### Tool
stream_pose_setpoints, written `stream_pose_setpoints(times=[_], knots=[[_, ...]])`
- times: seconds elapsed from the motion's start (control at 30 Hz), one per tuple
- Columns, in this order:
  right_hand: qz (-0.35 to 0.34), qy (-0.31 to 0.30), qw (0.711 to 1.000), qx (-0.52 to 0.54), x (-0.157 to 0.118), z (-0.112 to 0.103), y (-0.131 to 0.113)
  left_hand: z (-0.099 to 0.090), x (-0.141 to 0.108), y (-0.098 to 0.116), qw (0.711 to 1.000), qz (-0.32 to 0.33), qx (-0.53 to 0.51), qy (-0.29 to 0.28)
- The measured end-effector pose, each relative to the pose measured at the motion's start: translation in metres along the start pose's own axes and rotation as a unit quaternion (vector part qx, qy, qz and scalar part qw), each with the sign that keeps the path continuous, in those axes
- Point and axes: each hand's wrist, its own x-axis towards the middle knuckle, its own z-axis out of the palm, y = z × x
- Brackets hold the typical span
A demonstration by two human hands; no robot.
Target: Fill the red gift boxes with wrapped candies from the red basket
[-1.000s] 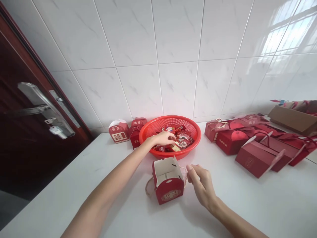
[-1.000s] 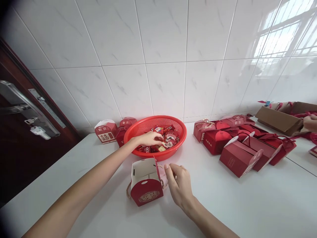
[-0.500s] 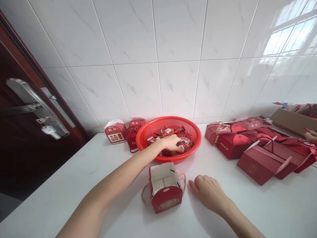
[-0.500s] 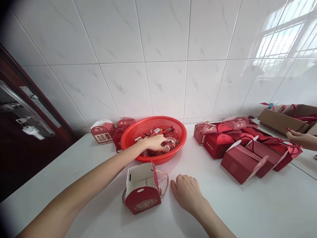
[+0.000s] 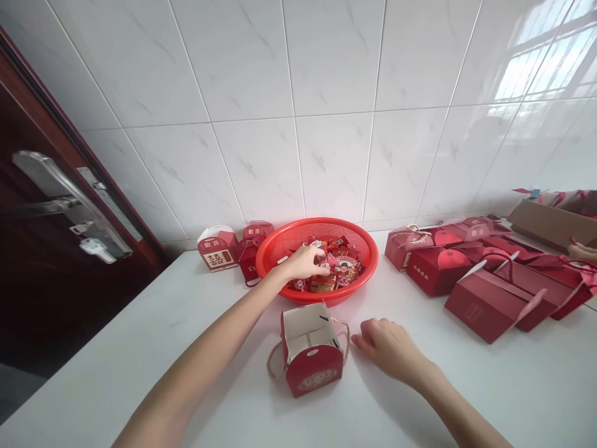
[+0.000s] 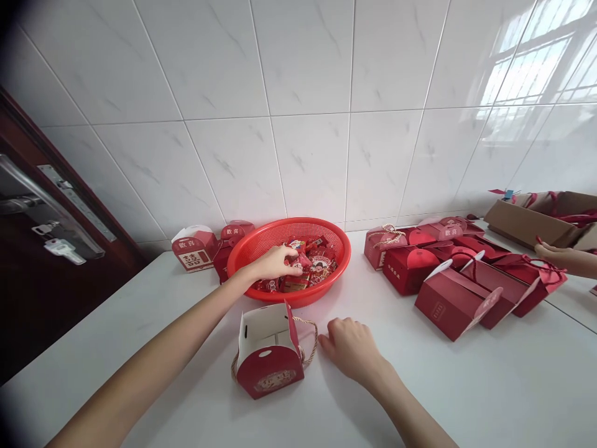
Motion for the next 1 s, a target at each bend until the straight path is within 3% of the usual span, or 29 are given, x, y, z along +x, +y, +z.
stream_pose_setpoints(times=[0.1, 0.2, 0.3, 0.47, 0.63, 0.83, 1.0], knots=[[-0.010, 0.096, 0.985, 0.145, 0.004, -0.004, 0.000, 0.002, -0.005, 0.004, 0.997, 0.026, -0.058, 0.041], [-0.064, 0.213, 0.923, 0.315, 0.005, -0.011, 0.000, 0.006, -0.016, 0.016, 0.983, 0.065, -0.164, 0.055], [-0.099, 0.266, 0.871, 0.402, 0.004, -0.015, -0.001, 0.010, -0.027, 0.034, 0.959, 0.089, -0.268, 0.016], [-0.145, 0.263, 0.845, 0.441, 0.003, -0.012, -0.005, 0.009, -0.034, 0.061, 0.945, 0.139, -0.289, -0.062], [-0.151, 0.253, 0.842, 0.453, -0.001, -0.013, -0.007, 0.006, -0.034, 0.071, 0.939, 0.164, -0.275, -0.127], [-0.157, 0.248, 0.852, 0.434, -0.005, -0.016, -0.007, 0.006, -0.034, 0.067, 0.934, 0.162, -0.302, -0.102], [-0.155, 0.230, 0.838, 0.469, -0.003, -0.013, -0.010, 0.009, -0.036, 0.065, 0.940, 0.171, -0.285, -0.079]])
